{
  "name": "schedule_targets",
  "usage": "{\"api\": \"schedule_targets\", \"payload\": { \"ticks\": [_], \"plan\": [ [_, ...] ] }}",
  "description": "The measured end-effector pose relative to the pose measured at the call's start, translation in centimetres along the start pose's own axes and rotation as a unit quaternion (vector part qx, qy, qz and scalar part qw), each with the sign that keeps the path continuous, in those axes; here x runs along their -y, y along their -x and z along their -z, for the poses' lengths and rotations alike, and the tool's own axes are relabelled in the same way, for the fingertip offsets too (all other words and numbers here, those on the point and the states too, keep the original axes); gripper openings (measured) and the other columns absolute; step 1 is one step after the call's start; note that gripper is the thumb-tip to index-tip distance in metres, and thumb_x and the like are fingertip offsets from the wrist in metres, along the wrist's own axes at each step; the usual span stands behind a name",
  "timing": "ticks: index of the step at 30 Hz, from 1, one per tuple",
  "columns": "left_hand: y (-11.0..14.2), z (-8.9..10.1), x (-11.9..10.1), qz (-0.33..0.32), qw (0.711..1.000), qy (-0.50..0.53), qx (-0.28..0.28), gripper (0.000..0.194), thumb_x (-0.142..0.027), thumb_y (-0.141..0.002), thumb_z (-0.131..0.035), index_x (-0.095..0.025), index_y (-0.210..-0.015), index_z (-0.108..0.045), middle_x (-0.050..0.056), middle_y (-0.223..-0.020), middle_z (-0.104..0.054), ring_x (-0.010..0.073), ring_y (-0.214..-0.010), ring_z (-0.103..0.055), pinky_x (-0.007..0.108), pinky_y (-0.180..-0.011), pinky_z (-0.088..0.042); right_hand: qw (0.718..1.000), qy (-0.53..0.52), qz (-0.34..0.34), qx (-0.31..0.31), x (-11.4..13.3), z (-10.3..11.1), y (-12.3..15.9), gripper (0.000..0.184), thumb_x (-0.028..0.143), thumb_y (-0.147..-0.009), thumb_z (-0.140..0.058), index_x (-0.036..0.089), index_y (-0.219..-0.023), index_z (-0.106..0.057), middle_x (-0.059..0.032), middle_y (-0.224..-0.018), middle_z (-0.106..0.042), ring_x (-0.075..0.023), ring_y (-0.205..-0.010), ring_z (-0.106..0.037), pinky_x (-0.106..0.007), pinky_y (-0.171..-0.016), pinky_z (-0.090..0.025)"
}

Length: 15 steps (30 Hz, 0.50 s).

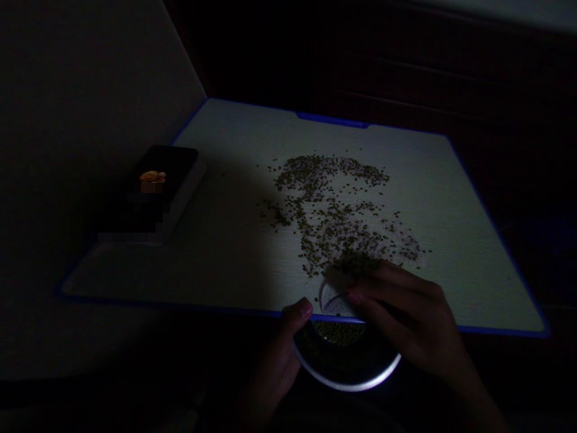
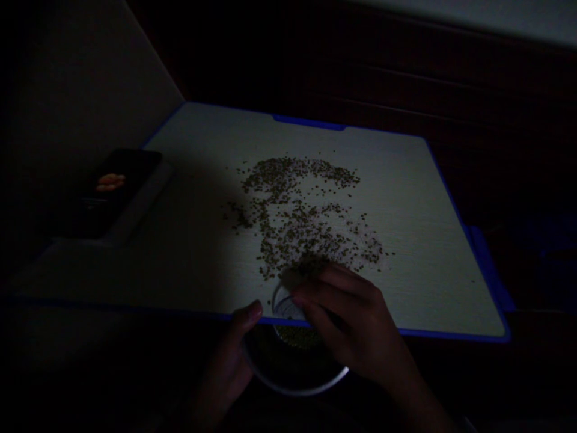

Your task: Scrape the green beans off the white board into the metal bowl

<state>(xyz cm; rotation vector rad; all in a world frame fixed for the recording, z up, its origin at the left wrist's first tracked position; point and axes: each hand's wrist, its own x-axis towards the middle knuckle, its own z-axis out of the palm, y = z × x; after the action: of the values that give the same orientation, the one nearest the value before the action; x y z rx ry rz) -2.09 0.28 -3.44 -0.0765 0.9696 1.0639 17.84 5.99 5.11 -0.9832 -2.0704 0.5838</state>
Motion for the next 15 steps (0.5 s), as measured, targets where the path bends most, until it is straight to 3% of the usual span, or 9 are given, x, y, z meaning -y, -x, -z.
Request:
{"api": "schedule_targets", "payload": {
  "ticks": [7, 11, 15],
  "plan": [
    [-0.03, 0.62, 0.16, 0.013, 1.0, -0.025, -0.014, 0.033, -0.04, -0.08, -0.097, -0.019, -0.104, -0.088, 0.015, -0.112, -0.089, 0.0442, -0.13, -0.076, 0.057, -0.118, -0.056, 1.0, -0.013, -0.003, 0.014, -0.06, 0.03, 0.37, 0.014, 0.016, -0.106, -0.067, 0.021, -0.106, -0.08, -0.0047, -0.091, -0.08, -0.0151, -0.079, -0.075, -0.027, -0.065, -0.061],
    [0.07, 0.62, 0.13, 0.011, 1.0, -0.016, -0.006, 0.033, -0.04, -0.079, -0.097, -0.018, -0.102, -0.088, 0.015, -0.115, -0.089, 0.0436, -0.133, -0.074, 0.055, -0.121, -0.053, 1.0, -0.01, 0.006, 0.014, -0.14, 0.08, 0.33, 0.014, 0.016, -0.107, -0.066, 0.02, -0.107, -0.08, -0.005, -0.09, -0.08, -0.0149, -0.078, -0.075, -0.026, -0.064, -0.061],
    [0.01, 0.75, 0.16, 0.009, 1.0, -0.007, -0.009, 0.042, -0.037, -0.082, -0.095, -0.02, -0.119, -0.085, 0.013, -0.124, -0.088, 0.0427, -0.135, -0.073, 0.057, -0.124, -0.05, 0.999, 0.017, 0.035, -0.012, -0.3, -0.05, -0.14, 0.014, 0.016, -0.106, -0.069, 0.023, -0.11, -0.08, -0.0053, -0.095, -0.082, -0.0172, -0.083, -0.077, -0.028, -0.068, -0.062]
  ]
}}
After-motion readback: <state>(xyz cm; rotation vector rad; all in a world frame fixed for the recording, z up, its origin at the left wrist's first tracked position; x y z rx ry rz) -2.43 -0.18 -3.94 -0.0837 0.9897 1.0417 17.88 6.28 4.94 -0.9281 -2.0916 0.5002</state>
